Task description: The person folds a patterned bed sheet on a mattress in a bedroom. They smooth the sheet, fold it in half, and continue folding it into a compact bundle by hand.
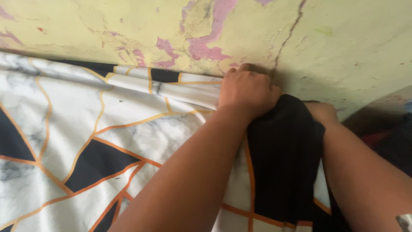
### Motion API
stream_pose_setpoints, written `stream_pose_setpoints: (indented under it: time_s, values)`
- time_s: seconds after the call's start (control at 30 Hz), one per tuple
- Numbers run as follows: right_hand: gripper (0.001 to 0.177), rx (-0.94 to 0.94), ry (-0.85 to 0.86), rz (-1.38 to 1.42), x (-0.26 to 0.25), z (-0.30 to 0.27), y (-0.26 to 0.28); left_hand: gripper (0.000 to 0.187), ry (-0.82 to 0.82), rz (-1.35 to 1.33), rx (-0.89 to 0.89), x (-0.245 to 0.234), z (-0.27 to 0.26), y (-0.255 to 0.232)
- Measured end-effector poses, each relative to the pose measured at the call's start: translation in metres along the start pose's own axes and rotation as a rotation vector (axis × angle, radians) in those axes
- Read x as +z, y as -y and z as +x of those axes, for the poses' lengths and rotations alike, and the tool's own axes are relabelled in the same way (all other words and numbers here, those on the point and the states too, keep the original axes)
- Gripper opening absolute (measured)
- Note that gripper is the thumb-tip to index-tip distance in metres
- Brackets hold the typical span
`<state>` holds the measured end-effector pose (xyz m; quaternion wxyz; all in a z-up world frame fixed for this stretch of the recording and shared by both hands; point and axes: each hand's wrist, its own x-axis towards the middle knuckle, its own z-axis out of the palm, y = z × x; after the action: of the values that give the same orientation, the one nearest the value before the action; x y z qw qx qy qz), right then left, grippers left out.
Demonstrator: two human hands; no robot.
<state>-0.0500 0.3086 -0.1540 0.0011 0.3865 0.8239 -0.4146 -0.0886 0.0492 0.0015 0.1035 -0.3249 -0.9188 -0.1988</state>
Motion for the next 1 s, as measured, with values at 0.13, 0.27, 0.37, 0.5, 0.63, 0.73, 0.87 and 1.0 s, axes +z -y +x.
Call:
stream_pose_setpoints:
  time_s: [0.13,0.27,0.37,0.5,0.63,0.73,0.87,1.0]
  values:
    - [0.067,0.014,0.041,-0.019,0.003,-0.023,-0.006,0.047,0.177,0.05,-0.087,0.001,-0.001,-0.002]
    - [0.066,0.007,0.068,-0.042,-0.015,-0.061,-0.006,0.045,0.255,-0.052,-0.195,-0.001,0.011,0.005]
    - [0.065,-0.02,0.098,-0.043,-0.006,-0.08,-0.001,0.041,0.117,-0.109,-0.199,0.002,0.001,0.012]
    - [0.063,-0.037,0.066,-0.036,0.001,-0.08,0.01,0.031,-0.151,-0.094,-0.241,-0.005,-0.026,0.021]
    - [0.062,-0.004,0.019,-0.057,-0.018,-0.083,0.006,0.032,0.041,-0.007,-0.148,-0.019,-0.029,0.043]
    - [0.061,-0.005,-0.023,-0.067,-0.036,-0.083,0.019,0.032,0.19,0.089,-0.199,-0.021,-0.022,0.048]
    - [0.06,-0.046,-0.088,-0.068,-0.055,-0.074,0.049,0.037,0.336,0.146,-0.266,-0.018,-0.004,0.043]
    - [0.058,-0.045,-0.107,-0.103,-0.058,-0.071,0.05,0.044,0.446,0.053,-0.341,-0.026,0.007,0.05]
